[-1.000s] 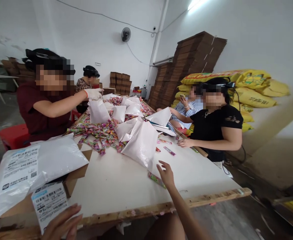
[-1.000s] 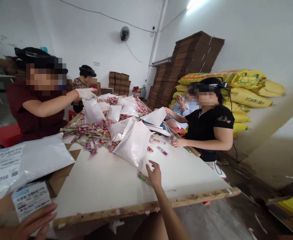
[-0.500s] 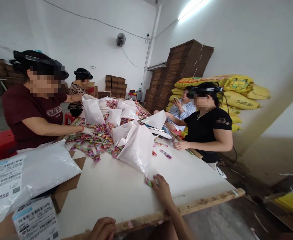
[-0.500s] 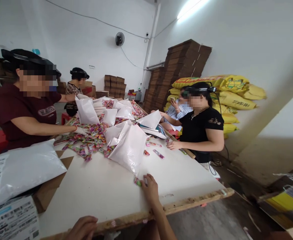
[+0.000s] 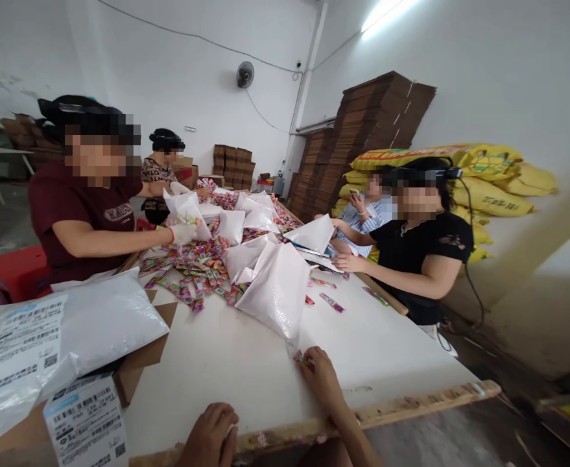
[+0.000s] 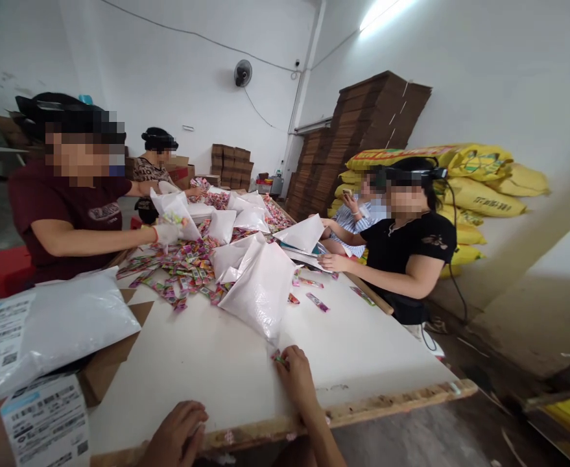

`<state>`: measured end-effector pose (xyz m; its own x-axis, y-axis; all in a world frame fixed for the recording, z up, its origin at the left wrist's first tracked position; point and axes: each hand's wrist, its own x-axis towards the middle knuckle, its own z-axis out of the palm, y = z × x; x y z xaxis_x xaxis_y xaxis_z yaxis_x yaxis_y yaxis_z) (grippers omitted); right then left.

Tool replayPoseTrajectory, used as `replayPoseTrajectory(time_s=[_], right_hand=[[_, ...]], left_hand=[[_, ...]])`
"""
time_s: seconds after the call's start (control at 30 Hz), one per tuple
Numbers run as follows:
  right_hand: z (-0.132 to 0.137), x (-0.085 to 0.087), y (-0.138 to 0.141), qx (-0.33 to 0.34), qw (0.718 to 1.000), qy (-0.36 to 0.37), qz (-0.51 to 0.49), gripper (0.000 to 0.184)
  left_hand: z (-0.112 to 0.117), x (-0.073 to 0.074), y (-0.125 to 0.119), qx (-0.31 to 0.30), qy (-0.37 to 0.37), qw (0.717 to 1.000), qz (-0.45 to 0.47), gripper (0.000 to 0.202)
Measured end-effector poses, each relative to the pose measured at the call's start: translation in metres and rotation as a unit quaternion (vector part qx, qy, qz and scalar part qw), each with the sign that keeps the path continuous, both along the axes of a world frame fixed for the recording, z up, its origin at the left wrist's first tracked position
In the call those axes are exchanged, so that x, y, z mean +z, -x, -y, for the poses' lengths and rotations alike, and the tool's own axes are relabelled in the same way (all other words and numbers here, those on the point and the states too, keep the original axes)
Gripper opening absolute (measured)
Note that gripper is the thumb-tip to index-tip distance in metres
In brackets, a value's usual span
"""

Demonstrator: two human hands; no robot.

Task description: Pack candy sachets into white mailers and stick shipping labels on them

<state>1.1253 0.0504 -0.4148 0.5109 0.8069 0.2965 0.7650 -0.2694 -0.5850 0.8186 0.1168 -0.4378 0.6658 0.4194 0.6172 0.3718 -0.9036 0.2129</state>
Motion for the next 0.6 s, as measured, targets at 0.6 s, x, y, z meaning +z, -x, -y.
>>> replayPoseTrajectory(time_s=[0.6], right_hand=[[-0.158,0.153,0.104,0.202,0.958,-0.185,-0.082,0.031]], left_hand=[[0.007,-0.034,-0.021,0.14,-0.131,0.98,0.048,0.027]])
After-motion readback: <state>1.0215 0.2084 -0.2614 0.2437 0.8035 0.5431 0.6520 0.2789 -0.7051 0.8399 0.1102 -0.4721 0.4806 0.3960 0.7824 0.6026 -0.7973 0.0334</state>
